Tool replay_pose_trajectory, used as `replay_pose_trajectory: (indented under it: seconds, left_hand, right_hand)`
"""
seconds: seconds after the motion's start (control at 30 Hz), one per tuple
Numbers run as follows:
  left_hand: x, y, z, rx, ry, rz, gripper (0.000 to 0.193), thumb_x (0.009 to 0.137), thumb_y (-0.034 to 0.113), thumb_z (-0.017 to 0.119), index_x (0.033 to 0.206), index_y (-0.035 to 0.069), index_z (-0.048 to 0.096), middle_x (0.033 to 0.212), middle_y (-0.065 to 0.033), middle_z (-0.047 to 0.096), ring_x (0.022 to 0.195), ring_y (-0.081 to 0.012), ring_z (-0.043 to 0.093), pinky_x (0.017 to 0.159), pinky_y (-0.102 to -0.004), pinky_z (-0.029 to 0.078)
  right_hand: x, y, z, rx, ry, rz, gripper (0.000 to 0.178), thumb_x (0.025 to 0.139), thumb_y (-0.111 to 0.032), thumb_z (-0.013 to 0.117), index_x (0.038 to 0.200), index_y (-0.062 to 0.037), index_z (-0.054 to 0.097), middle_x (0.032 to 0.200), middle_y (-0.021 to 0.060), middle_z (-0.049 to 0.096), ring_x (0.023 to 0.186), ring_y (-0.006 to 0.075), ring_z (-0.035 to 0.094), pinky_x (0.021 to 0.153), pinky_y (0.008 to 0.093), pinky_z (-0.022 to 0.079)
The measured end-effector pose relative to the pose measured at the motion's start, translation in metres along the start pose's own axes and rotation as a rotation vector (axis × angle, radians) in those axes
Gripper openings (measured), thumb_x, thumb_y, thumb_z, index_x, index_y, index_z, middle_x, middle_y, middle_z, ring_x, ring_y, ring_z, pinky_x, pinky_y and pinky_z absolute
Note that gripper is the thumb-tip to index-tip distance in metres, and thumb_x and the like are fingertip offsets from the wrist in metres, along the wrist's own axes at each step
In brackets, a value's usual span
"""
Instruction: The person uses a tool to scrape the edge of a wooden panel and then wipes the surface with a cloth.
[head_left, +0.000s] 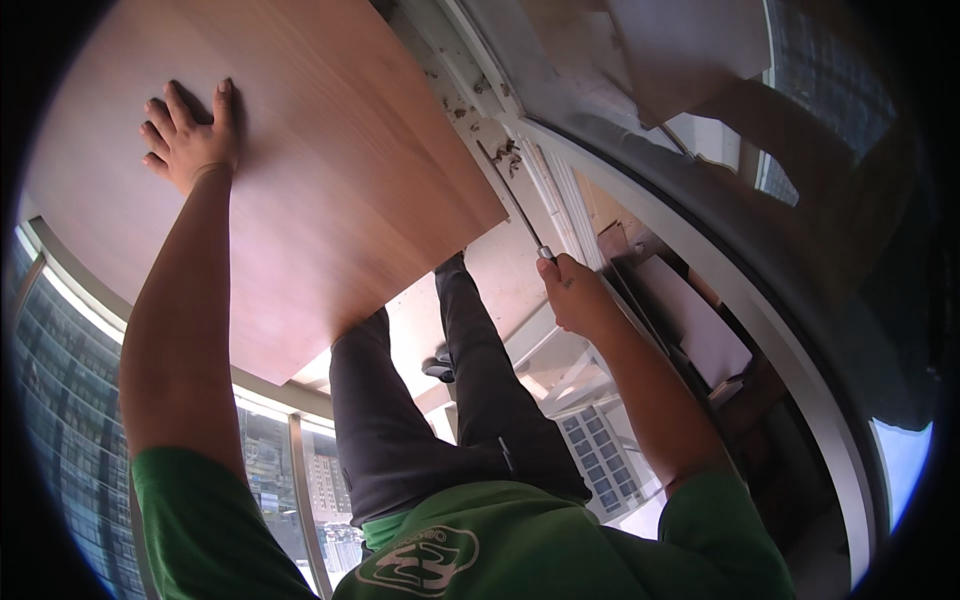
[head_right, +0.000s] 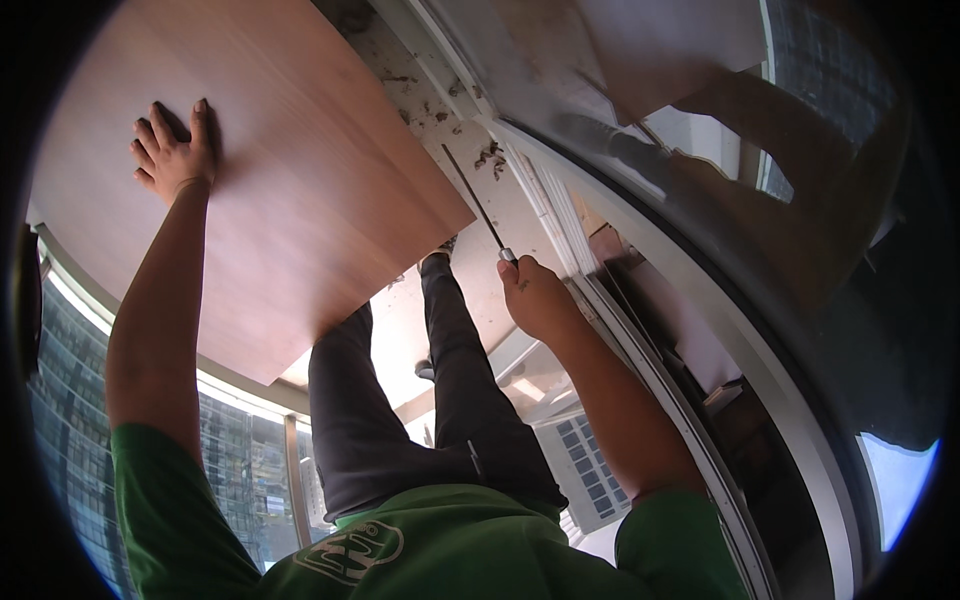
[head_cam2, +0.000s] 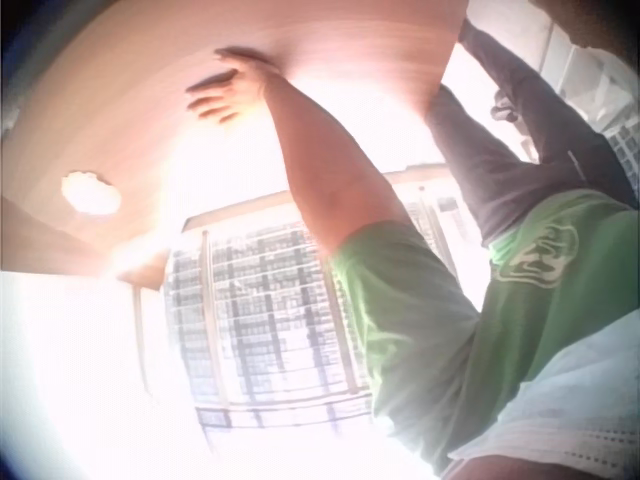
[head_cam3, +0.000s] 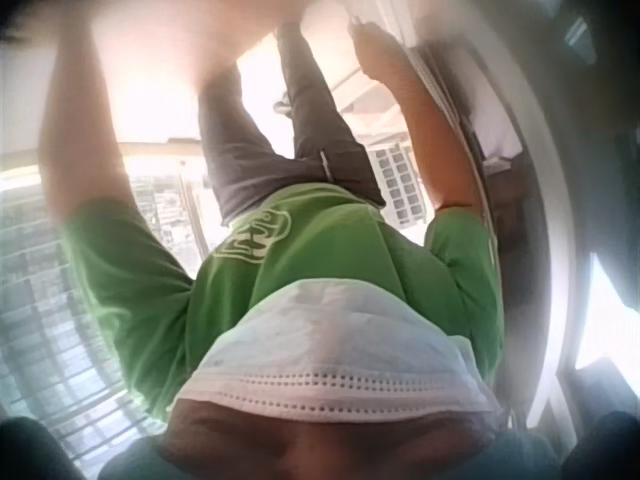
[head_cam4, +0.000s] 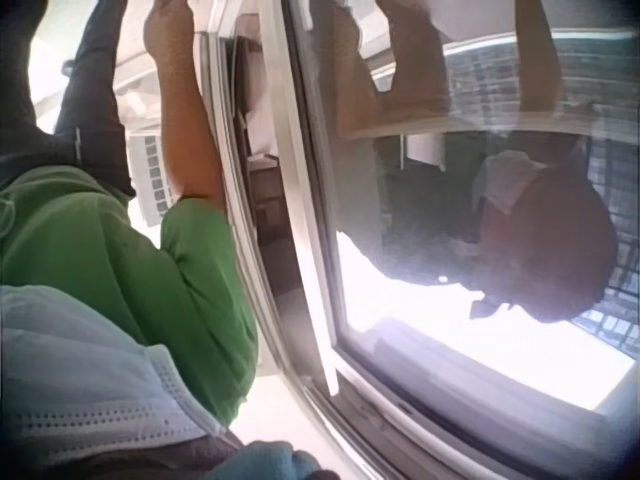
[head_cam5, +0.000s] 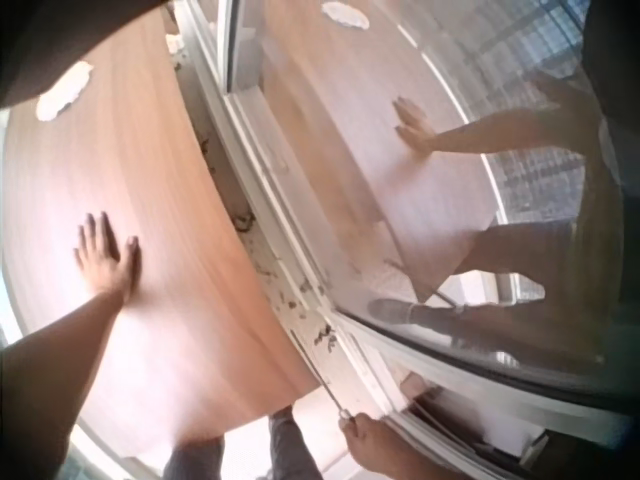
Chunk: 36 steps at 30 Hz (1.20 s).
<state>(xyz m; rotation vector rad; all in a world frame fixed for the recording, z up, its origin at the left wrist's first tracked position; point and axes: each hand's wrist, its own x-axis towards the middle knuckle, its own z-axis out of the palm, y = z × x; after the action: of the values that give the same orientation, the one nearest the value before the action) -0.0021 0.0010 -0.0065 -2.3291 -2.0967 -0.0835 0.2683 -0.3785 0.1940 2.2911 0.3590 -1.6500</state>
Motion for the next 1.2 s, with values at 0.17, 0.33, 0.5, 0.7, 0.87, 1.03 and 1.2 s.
replay_pose_trajectory:
  seconds: [0.17, 0.33, 0.5, 0.7, 0.87, 1.03, 1.2]
  left_hand:
    - [0.001, 0.004, -0.005, 0.008, 0.017, 0.01, 0.094, 0.085, 0.085, 0.033, 0.159, 0.028, 0.02, 0.167, -0.0051, 0.015, 0.154, -0.0274, 0.009, 0.122, -0.0528, 0.006]
    - [-0.001, 0.007, -0.011, 0.037, -0.033, -0.006, 0.095, 0.085, 0.085, 0.033, 0.159, 0.027, 0.019, 0.166, -0.0073, 0.014, 0.154, -0.0294, 0.008, 0.123, -0.0521, 0.005]
    - [-0.002, 0.008, -0.01, 0.025, -0.044, -0.008, 0.092, 0.087, 0.081, 0.036, 0.159, 0.026, 0.02, 0.166, -0.0083, 0.013, 0.153, -0.0312, 0.008, 0.122, -0.0526, 0.003]
    - [-0.001, 0.006, -0.019, 0.058, -0.082, -0.025, 0.09, 0.088, 0.078, 0.039, 0.159, 0.026, 0.02, 0.166, -0.0074, 0.014, 0.154, -0.0309, 0.007, 0.122, -0.0529, 0.002]
    - [0.0, 0.009, -0.02, 0.059, -0.104, -0.033, 0.09, 0.088, 0.077, 0.04, 0.159, 0.026, 0.018, 0.167, -0.0062, 0.011, 0.154, -0.0301, 0.006, 0.123, -0.0524, 0.003]
    - [0.003, 0.007, -0.02, 0.02, -0.127, -0.036, 0.093, 0.087, 0.079, 0.04, 0.16, 0.025, 0.019, 0.167, -0.0082, 0.011, 0.154, -0.0321, 0.003, 0.122, -0.0539, -0.001]
    - [0.002, 0.005, -0.019, 0.001, -0.143, -0.033, 0.093, 0.087, 0.078, 0.04, 0.16, 0.024, 0.019, 0.167, -0.0093, 0.011, 0.154, -0.0329, 0.002, 0.122, -0.0554, -0.002]
  right_hand:
    - [0.022, -0.015, -0.004, -0.044, 0.022, -0.054, 0.051, 0.105, -0.043, 0.04, 0.1, 0.0042, 0.058, 0.09, 0.0278, 0.066, 0.088, 0.0457, 0.065, 0.079, 0.0513, 0.051]
    - [0.014, -0.052, -0.013, 0.037, 0.068, -0.134, 0.051, 0.105, -0.044, 0.041, 0.099, 0.0038, 0.058, 0.085, 0.027, 0.065, 0.082, 0.046, 0.064, 0.077, 0.0501, 0.051]
    - [0.034, -0.09, -0.037, 0.065, 0.034, -0.044, 0.048, 0.105, -0.044, 0.04, 0.1, 0.0006, 0.057, 0.071, 0.0179, 0.061, 0.057, 0.0298, 0.064, 0.055, 0.0403, 0.053]
    - [0.019, -0.141, -0.063, 0.596, -0.03, -0.185, 0.044, 0.105, -0.045, 0.042, 0.095, -0.0038, 0.052, 0.059, 0.0021, 0.048, 0.046, 0.0144, 0.053, 0.045, 0.0295, 0.047]
    - [0.024, -0.214, -0.073, 0.629, -0.094, -0.317, 0.043, 0.105, -0.047, 0.042, 0.091, -0.0065, 0.049, 0.06, 0.0013, 0.047, 0.046, 0.0143, 0.05, 0.044, 0.0299, 0.043]
    - [0.03, -0.255, -0.079, 0.596, -0.043, -0.351, 0.044, 0.104, -0.048, 0.042, 0.091, -0.0061, 0.048, 0.06, 0.0016, 0.046, 0.045, 0.0148, 0.05, 0.043, 0.0302, 0.043]
    - [0.029, -0.269, -0.087, 0.541, -0.05, -0.285, 0.044, 0.104, -0.048, 0.043, 0.088, -0.0079, 0.047, 0.06, 0.0016, 0.046, 0.044, 0.0152, 0.049, 0.041, 0.0309, 0.042]
